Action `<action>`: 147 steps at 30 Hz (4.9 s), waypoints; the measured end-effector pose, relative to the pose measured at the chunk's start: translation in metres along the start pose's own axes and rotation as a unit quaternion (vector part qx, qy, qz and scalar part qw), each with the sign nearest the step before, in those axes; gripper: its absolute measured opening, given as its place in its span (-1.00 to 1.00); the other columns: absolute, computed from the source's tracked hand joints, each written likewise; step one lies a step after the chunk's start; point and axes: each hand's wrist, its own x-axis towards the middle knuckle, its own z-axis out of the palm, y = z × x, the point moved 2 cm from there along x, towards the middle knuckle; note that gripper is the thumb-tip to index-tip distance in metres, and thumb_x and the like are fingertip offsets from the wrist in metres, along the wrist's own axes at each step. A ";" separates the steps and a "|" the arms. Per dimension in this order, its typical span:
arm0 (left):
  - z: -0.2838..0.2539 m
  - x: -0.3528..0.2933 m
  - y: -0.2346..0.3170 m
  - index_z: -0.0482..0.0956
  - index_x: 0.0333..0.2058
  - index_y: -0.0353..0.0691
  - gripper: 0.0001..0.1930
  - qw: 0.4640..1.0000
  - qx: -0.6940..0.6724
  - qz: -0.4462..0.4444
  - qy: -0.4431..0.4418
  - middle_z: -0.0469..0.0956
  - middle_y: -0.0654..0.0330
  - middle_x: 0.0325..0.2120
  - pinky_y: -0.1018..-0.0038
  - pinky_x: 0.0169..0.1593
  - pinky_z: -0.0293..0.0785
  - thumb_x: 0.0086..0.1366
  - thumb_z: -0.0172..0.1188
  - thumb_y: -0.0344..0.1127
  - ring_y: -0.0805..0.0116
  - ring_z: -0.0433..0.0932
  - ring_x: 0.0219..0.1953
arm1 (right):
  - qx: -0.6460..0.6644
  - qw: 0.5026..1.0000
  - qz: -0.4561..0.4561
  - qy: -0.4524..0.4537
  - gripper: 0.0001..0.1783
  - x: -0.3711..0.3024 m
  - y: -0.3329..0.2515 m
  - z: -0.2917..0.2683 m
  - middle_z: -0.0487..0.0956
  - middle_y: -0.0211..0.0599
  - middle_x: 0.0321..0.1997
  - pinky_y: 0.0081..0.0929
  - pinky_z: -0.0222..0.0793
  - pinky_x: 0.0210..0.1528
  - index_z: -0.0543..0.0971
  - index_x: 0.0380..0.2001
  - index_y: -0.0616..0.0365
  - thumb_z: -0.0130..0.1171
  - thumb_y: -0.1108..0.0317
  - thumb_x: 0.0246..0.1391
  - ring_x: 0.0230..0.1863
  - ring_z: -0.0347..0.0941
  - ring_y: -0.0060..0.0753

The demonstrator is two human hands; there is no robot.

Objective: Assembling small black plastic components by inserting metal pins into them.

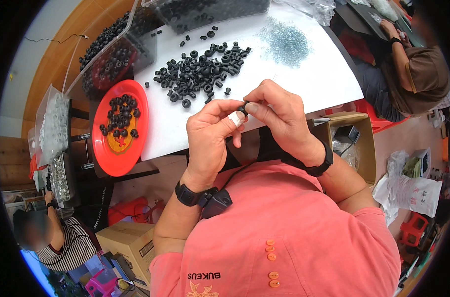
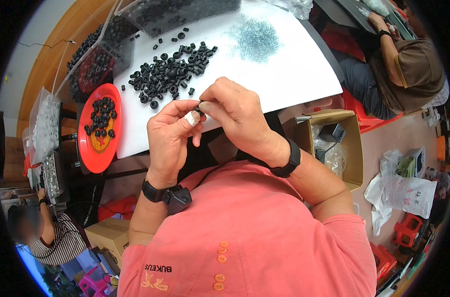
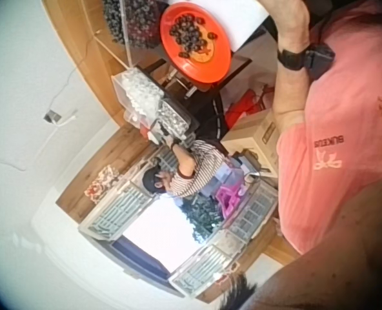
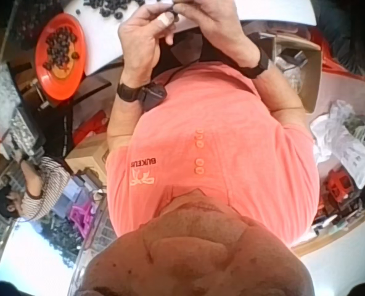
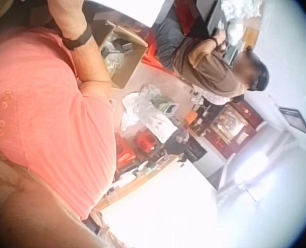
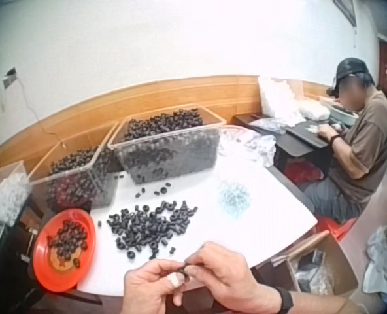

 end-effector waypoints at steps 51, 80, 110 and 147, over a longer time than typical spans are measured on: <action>0.003 -0.001 0.005 0.64 -0.15 -0.45 -0.82 0.993 0.106 -0.044 -0.030 0.63 0.18 -0.43 0.63 -0.52 0.38 0.38 0.22 -0.42 0.55 0.54 -0.50 | -0.250 0.944 -0.210 0.043 -0.69 0.002 -0.007 0.003 0.38 -0.25 -0.57 -0.22 0.33 -0.51 0.37 -0.50 0.12 0.30 0.47 -0.34 -0.56 0.41 -0.13; -0.021 -0.030 0.061 0.68 -0.23 -0.34 -0.82 0.950 0.252 0.083 0.165 0.63 0.23 -0.47 0.68 -0.54 0.31 0.25 0.13 -0.48 0.63 0.42 -0.60 | -0.082 0.996 -0.012 -0.019 -0.67 -0.010 -0.015 -0.017 0.37 -0.34 -0.65 -0.51 0.19 -0.58 0.57 -0.15 0.20 0.41 0.51 -0.02 -0.68 0.30 -0.46; -0.021 0.026 0.043 0.63 -0.13 -0.30 -0.68 0.667 0.661 0.321 0.118 0.55 0.08 -0.21 0.20 0.01 0.39 0.09 0.23 -0.57 0.02 0.43 -0.07 | -0.487 0.862 -0.128 0.059 -0.92 0.020 0.032 -0.028 0.48 -0.29 -0.46 -0.28 0.24 -0.28 0.53 -0.57 0.11 0.18 0.52 -0.26 -0.31 0.41 -0.19; -0.040 -0.007 0.041 0.53 0.11 -0.35 -0.37 0.668 0.704 0.220 0.099 0.45 0.09 -0.25 0.21 -0.07 0.36 0.05 0.50 -0.28 0.12 0.39 -0.17 | -0.400 0.903 -0.125 0.101 -0.80 0.012 0.037 -0.031 0.41 -0.32 -0.41 -0.27 0.23 -0.26 0.48 -0.45 0.09 0.33 0.49 -0.14 -0.28 0.39 -0.18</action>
